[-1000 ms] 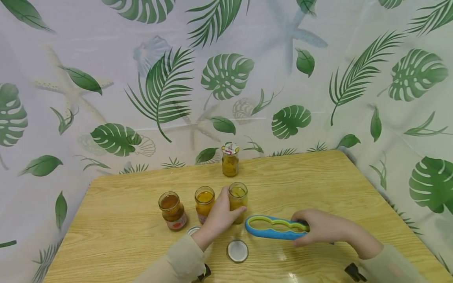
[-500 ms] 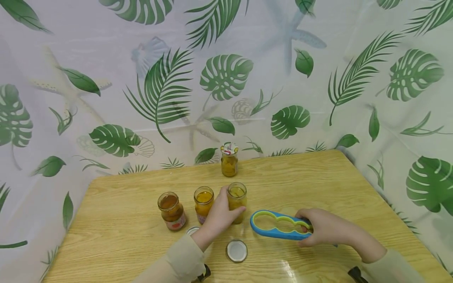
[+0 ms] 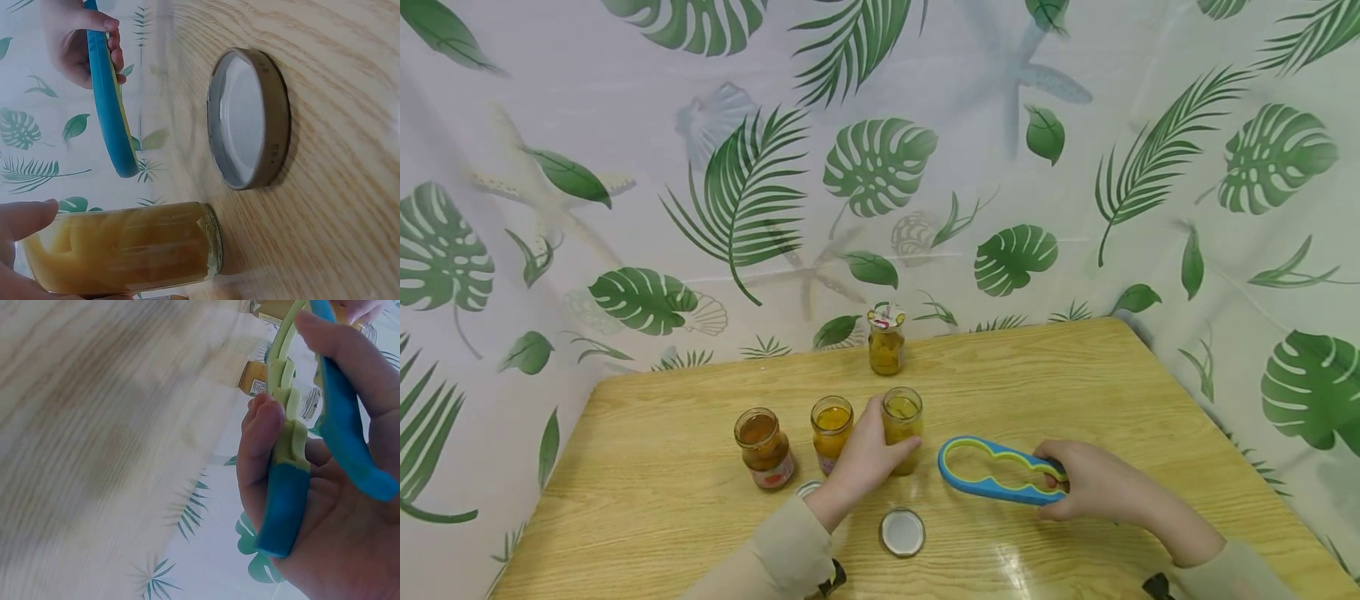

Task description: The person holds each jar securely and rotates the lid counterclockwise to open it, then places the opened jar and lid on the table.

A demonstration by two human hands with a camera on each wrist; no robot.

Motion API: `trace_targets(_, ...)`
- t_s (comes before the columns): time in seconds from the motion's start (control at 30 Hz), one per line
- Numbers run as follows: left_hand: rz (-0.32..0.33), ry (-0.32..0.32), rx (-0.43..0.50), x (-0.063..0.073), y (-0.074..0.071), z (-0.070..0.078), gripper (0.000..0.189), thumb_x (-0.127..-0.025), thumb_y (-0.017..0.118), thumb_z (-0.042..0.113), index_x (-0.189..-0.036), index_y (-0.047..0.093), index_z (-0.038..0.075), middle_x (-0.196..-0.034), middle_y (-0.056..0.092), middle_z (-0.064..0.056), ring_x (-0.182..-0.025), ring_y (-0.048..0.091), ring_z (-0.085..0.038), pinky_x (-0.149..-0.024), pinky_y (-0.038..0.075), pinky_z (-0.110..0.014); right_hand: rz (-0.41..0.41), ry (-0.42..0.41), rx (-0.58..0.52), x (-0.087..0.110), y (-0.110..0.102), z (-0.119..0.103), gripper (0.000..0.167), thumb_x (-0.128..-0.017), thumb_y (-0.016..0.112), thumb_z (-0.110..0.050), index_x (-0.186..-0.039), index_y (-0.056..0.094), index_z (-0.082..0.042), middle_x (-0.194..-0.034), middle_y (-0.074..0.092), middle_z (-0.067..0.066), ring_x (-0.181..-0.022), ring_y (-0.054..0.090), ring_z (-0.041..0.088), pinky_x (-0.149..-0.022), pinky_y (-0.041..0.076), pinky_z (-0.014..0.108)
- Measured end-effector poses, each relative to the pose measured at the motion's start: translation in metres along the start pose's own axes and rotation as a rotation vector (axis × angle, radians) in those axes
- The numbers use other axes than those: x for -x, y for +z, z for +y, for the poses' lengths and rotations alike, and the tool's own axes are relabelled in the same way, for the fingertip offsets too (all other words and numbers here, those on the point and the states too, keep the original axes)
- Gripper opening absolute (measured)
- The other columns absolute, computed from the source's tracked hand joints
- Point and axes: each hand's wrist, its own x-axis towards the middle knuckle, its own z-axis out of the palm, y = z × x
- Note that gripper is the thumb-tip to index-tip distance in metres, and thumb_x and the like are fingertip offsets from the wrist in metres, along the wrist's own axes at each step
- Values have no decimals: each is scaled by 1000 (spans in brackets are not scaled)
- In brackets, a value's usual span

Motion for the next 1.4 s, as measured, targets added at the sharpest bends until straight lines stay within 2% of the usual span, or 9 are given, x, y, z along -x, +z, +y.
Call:
trace_targets(0.27,-16,10,4,0,-2,0,73,-97,77,14,-155,38,-6,-149,56,-28,-141,55,-45,-120,44,-61,50,-6,19,1,2,6,46,-78,94,-23,-106,62,-5,-78,54,-6,-66,43,3,-59,36,22)
trace_targets(0.57,-37,15,-28,0,-5,2,74,-98,77,19,-156,37,-6,-151,55,-28,-142,54,-45,-121,43,-60,131,11,61,3,8,11,47,-78,95,-32,-104,63,-8,-77,53,-6,-64,43,3,-58,36,22)
trace_targets(0.8,-45,11,-49,0,-8,8,79,-100,76,23,-159,34,-5,-162,44,-29,-152,43,-44,-127,35,-59,154,-1,69,4,13,17,49,-79,95,-32,-106,63,-7,-77,52,-5,-64,41,3,-57,35,23)
trace_targets(0.9,-43,32,-57,1,-10,10,81,-100,75,23,-161,31,-5,-163,43,-29,-153,41,-44,-127,34,-59,159,2,71,4,16,19,49,-79,95,-32,-107,64,-7,-77,53,-5,-64,41,3,-57,35,23)
trace_targets(1.03,-35,57,-79,2,-13,19,84,-101,74,26,-164,27,-3,-166,39,-26,-155,39,-42,-128,34,-57,166,-3,83,3,16,19,50,-79,95,-32,-107,64,-6,-78,53,-5,-64,41,2,-57,35,22)
trace_targets(1.2,-24,57,-129,2,-18,39,85,-101,74,31,-166,26,1,-169,38,-22,-156,38,-40,-128,35,-57,173,-15,89,3,15,19,50,-78,95,-33,-106,63,-7,-78,53,-6,-65,42,1,-58,36,22)
trace_targets(1.4,-18,83,-243,-10,-34,67,93,-101,73,38,-168,19,3,-174,28,-20,-160,32,-39,-130,32,-54,165,-16,76,3,16,18,49,-79,95,-33,-106,63,-6,-78,53,-7,-65,42,1,-58,36,22)
